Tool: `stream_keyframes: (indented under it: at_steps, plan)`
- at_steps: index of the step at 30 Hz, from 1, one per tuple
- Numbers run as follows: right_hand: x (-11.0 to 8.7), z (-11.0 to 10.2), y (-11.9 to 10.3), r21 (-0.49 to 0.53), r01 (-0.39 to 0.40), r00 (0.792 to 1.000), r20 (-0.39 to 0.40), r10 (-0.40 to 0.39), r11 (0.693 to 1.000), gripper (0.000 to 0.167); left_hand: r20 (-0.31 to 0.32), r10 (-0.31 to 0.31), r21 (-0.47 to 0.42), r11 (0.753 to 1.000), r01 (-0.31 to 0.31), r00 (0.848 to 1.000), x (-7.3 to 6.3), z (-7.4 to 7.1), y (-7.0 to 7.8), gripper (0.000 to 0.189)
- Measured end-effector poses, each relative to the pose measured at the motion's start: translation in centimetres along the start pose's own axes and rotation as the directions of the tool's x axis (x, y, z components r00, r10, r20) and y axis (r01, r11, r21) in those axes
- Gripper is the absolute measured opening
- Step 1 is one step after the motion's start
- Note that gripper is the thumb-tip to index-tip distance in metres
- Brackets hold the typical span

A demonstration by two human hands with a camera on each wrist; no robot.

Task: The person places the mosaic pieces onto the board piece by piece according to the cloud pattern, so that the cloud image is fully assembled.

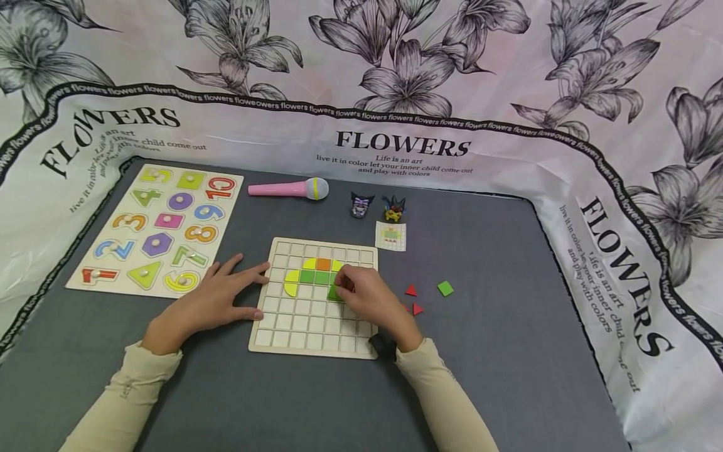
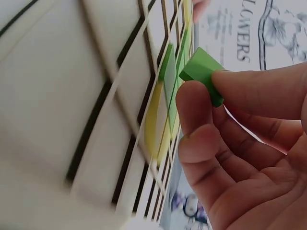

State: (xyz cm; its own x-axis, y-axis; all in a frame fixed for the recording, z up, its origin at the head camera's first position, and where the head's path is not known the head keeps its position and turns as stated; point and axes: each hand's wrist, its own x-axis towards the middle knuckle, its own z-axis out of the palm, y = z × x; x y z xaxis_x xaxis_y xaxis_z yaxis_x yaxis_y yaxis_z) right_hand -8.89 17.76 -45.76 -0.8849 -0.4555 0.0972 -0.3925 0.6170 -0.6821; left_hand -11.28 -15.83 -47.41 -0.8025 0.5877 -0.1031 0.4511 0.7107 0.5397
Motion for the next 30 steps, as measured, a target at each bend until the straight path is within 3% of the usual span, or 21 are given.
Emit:
stream_keyframes:
  at_steps: [14,21,30]
  plan:
    - [2.3,2.0,-0.8,-0.088,0.031,0.999,0.031,-0.028,0.996,0.004,-0.001,0.007,0.002,1.0,-0.007,1.0,0.2,0.2,0.0,0.074]
    - [2.5,2.4,-1.1,-0.199,0.04,0.999,0.01,-0.038,0.979,0.008,0.001,0.008,0.002,1.0,-0.008,1.0,0.2,0.2,0.0,0.072]
    - [2.7,2.5,-1.3,-0.227,0.078,0.997,0.028,-0.073,0.971,0.011,0.004,0.002,0.007,1.0,-0.002,1.0,0.0,0.0,-0.1,0.069]
